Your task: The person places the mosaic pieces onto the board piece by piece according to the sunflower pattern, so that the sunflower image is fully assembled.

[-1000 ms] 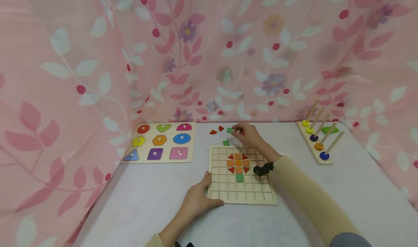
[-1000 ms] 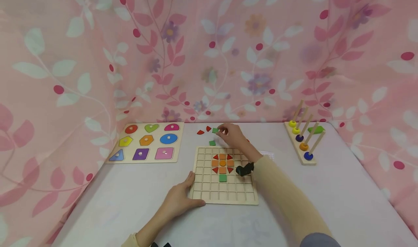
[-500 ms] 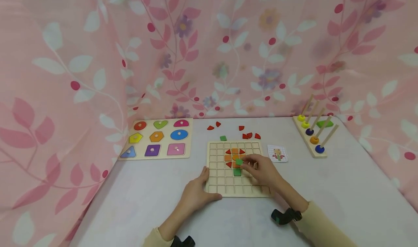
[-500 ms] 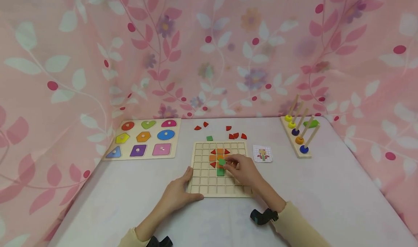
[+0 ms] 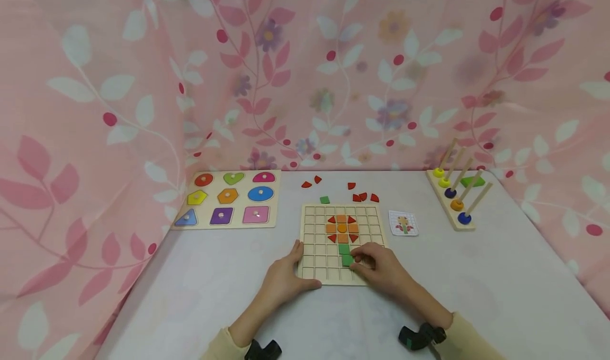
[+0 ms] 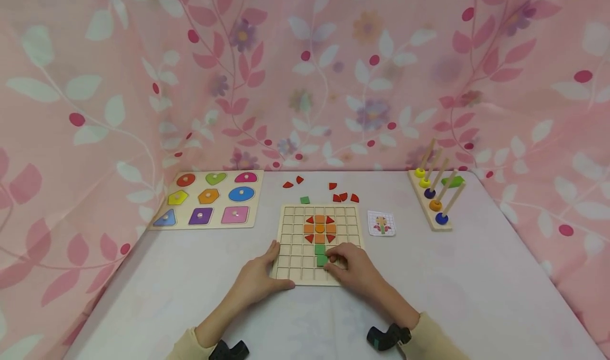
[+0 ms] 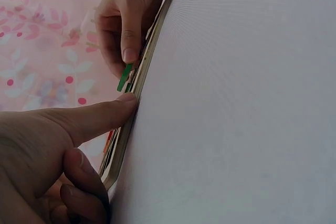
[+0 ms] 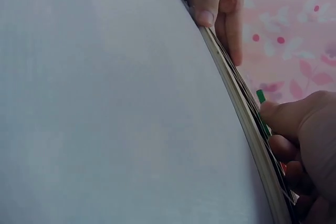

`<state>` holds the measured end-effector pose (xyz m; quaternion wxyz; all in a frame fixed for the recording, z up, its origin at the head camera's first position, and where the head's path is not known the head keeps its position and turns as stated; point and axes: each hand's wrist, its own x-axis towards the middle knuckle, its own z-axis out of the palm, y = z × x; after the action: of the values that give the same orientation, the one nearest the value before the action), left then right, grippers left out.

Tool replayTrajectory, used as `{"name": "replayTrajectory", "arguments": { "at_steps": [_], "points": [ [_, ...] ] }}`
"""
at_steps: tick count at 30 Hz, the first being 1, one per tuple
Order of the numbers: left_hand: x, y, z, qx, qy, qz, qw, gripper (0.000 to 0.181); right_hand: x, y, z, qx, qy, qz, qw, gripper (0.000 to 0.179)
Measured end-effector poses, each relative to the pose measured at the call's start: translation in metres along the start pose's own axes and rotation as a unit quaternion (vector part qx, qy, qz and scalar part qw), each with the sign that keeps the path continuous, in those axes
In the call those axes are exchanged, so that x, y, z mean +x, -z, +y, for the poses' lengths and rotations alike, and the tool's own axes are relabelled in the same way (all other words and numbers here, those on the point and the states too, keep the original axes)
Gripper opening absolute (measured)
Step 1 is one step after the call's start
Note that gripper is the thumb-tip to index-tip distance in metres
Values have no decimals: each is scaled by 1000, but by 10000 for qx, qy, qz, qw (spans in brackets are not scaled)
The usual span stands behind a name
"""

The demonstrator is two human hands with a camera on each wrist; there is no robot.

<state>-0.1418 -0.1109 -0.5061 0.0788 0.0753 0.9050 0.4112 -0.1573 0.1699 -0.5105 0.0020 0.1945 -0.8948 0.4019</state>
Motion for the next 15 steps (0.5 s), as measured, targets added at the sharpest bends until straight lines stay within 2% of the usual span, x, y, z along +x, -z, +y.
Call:
{"name": "replayTrajectory", "arguments": {
  "at_steps": [4,10,15],
  "points": [
    [0,0,0,-64,13,-31,10000,109,-1,-2,1,-215,205,11,9996,22],
    [1,1,0,-70,0,-11,10000,108,0,-2,3,-147,515,185,9984,23],
    [0,0,0,-45,17,-24,10000,109,0,-4,4,-129,565,227,9981,23]
  ]
}}
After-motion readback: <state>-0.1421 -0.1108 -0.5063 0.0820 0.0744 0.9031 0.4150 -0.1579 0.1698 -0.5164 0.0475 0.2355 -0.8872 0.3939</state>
